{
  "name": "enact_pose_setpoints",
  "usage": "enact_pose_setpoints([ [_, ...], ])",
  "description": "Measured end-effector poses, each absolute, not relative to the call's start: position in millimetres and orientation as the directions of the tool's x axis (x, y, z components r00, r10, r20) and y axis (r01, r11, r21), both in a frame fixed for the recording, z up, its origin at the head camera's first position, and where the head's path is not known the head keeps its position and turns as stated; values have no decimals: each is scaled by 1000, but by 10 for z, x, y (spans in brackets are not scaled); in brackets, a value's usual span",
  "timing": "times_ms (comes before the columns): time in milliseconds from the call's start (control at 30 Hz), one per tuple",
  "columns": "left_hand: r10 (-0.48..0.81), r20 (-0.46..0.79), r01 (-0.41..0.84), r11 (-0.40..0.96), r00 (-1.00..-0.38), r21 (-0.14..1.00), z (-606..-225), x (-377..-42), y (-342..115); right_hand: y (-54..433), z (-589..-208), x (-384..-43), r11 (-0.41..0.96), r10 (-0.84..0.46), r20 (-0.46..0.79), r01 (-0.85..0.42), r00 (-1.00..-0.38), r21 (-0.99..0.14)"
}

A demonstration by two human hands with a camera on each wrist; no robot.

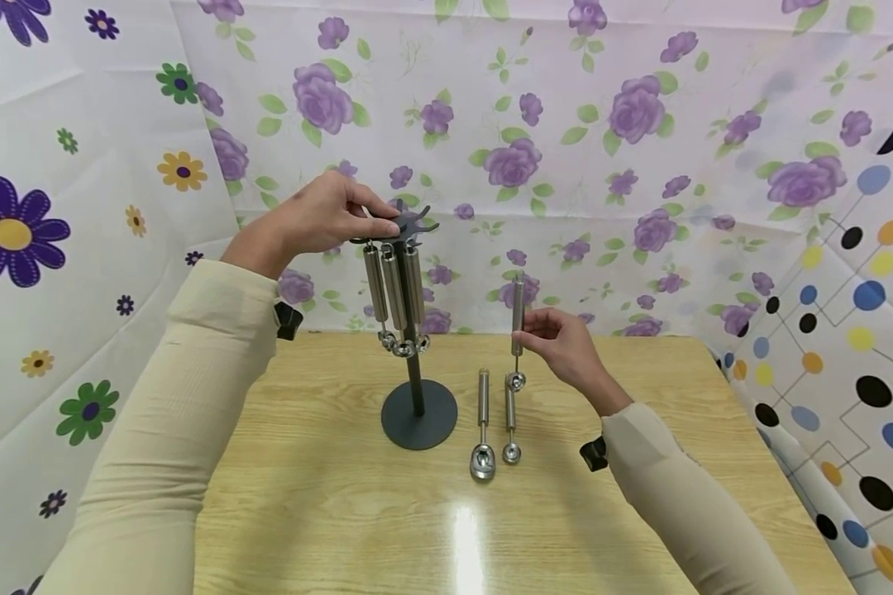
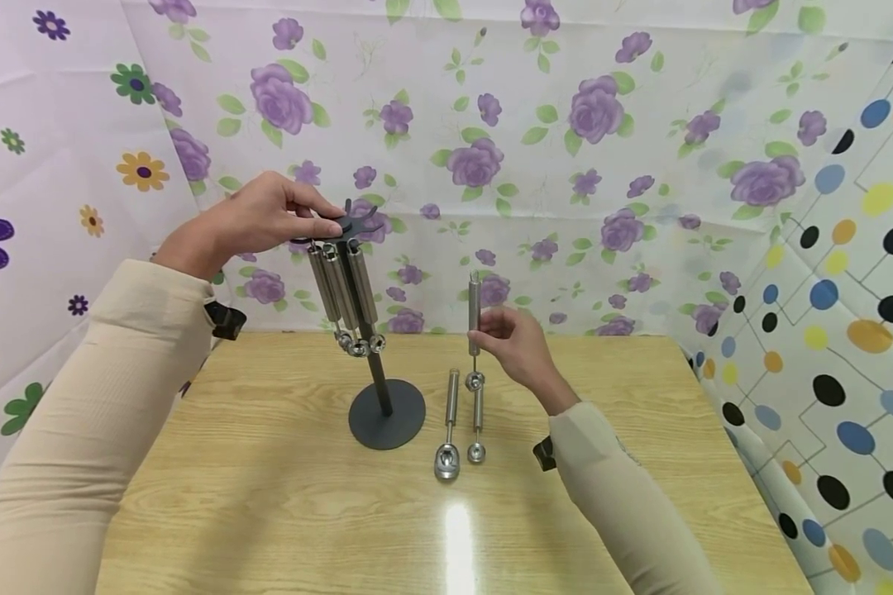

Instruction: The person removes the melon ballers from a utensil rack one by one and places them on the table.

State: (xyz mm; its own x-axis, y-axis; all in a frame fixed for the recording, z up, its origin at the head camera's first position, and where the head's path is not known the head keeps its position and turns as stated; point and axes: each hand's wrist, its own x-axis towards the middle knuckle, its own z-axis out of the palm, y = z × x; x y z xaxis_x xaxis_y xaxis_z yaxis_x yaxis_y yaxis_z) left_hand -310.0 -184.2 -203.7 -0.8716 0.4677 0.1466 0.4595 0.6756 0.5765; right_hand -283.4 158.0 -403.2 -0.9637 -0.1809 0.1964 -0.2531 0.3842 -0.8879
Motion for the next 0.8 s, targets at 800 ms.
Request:
enact_pose_setpoints([
  [800, 480, 171, 482, 658, -860, 578, -2049, -3092, -1870, 1758, -4425, -2732, 406, -144, 169, -214, -975, -888],
])
